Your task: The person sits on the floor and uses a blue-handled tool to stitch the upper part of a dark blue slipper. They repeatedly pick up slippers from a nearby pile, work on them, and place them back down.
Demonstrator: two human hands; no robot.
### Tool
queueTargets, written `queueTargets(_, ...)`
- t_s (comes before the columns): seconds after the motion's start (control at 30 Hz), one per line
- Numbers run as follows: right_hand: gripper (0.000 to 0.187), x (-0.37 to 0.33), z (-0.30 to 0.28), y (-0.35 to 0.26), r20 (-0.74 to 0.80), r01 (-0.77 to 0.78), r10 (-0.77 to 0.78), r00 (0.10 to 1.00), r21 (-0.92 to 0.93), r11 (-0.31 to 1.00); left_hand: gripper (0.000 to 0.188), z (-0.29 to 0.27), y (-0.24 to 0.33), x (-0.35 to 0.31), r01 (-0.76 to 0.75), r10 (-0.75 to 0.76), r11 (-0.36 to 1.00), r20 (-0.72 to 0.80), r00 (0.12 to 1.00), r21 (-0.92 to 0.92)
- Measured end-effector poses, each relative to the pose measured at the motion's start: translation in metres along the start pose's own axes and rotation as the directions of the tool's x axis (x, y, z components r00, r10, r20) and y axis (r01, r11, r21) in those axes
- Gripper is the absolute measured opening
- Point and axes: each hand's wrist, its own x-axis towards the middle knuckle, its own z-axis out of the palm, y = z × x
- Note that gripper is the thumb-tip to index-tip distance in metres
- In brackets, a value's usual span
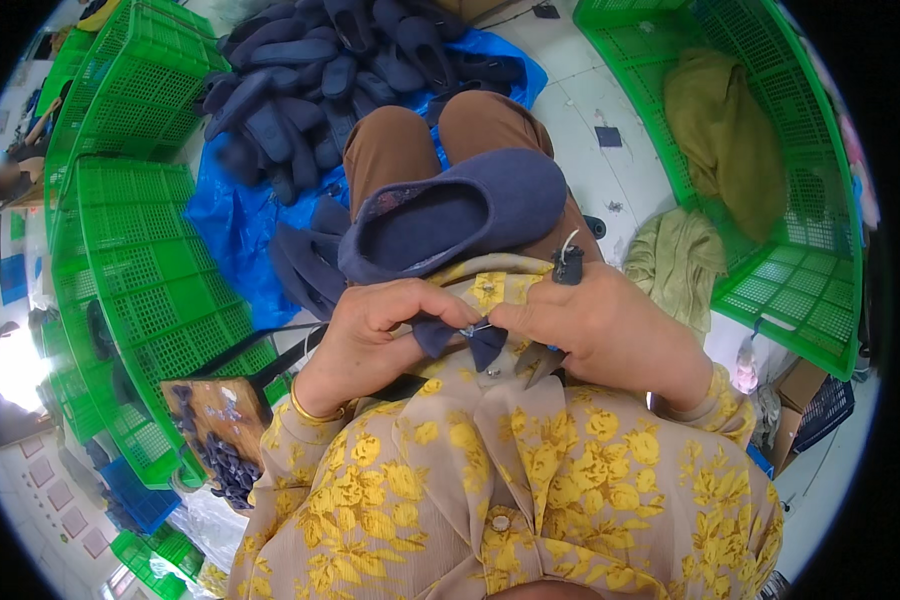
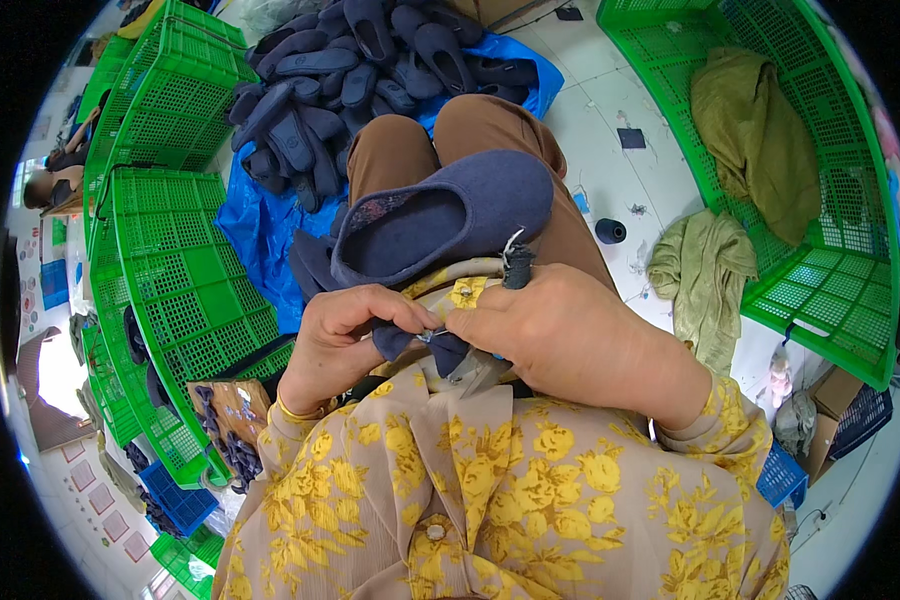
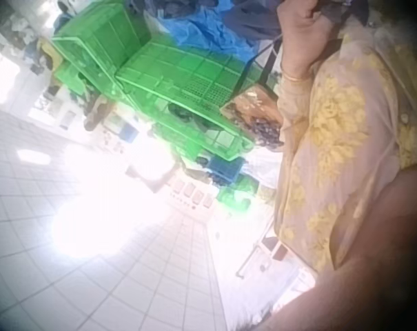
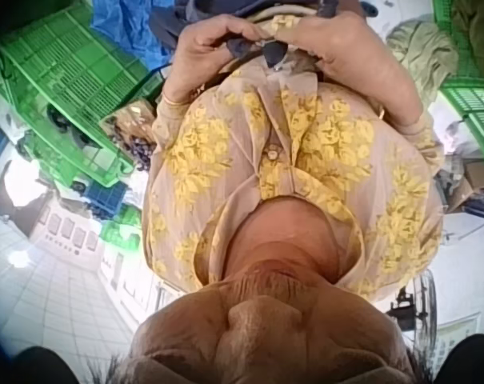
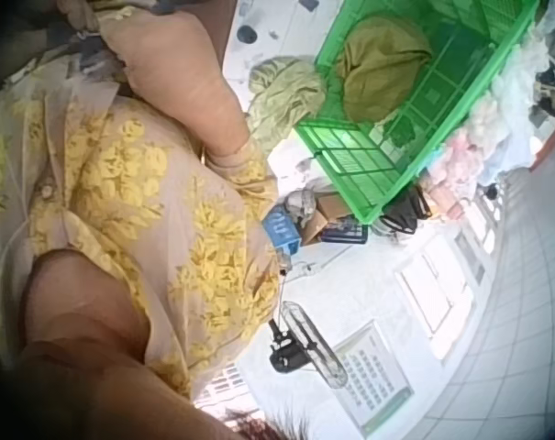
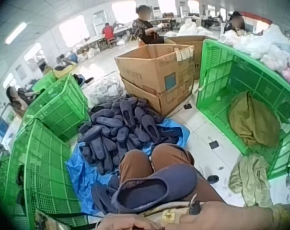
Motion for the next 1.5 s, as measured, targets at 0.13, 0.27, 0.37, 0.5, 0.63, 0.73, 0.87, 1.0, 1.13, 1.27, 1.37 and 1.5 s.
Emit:
queueTargets(0.13,0.031,0.002,-0.002,-0.003,-0.028,0.038,-0.042,0.999,-0.128,0.991,0.008,-0.001,-0.002,0.001,0.001,-0.001,1.000,0.009,1.000,0.009)
queueTargets(0.27,0.034,0.005,-0.011,-0.003,-0.004,0.069,-0.071,0.997,-0.198,0.978,0.012,0.001,-0.003,0.001,0.018,-0.018,1.000,-0.001,1.000,0.002)
queueTargets(0.37,0.040,0.005,-0.012,0.002,0.003,0.073,-0.073,0.997,-0.165,0.984,0.011,0.003,-0.004,0.000,0.034,-0.034,0.999,-0.003,0.999,-0.018)
queueTargets(0.5,0.050,-0.001,-0.002,0.009,-0.032,0.011,-0.009,0.999,0.061,0.998,0.011,0.004,-0.004,-0.001,0.022,-0.022,0.999,-0.023,0.999,-0.026)
queueTargets(0.63,0.054,-0.002,0.005,0.008,-0.022,-0.033,0.038,0.999,0.211,0.977,0.010,0.000,-0.002,-0.004,0.122,-0.121,0.991,0.036,0.992,-0.051)
queueTargets(0.73,0.055,-0.006,0.015,0.010,-0.053,-0.033,0.051,0.997,0.302,0.953,0.010,0.002,-0.002,-0.007,0.132,-0.131,0.990,0.033,0.991,-0.044)
queueTargets(0.87,0.055,-0.008,0.028,0.011,-0.102,-0.023,0.066,0.993,0.382,0.924,0.010,0.005,-0.003,-0.010,0.159,-0.159,0.982,0.008,0.987,-0.100)
queueTargets(1.0,0.055,-0.009,0.030,0.008,-0.092,-0.038,0.082,0.992,0.409,0.912,0.008,0.007,-0.003,-0.012,0.180,-0.180,0.978,0.005,0.984,-0.109)
queueTargets(1.13,0.055,-0.009,0.031,0.007,-0.104,-0.030,0.076,0.992,0.389,0.921,0.007,0.008,-0.002,-0.011,0.164,-0.164,0.985,0.000,0.986,-0.050)
queueTargets(1.27,0.055,-0.007,0.031,0.006,-0.091,-0.052,0.098,0.991,0.406,0.912,0.008,0.009,-0.001,-0.009,0.156,-0.156,0.987,0.000,0.988,-0.047)
queueTargets(1.37,0.055,-0.006,0.034,0.006,-0.117,-0.062,0.119,0.986,0.406,0.912,0.012,0.008,0.000,-0.009,0.208,-0.208,0.965,0.014,0.978,-0.162)
queueTargets(1.5,0.053,-0.007,0.038,0.011,-0.101,-0.094,0.150,0.983,0.422,0.902,0.018,0.004,-0.002,-0.011,0.309,-0.303,0.893,0.073,0.950,-0.328)
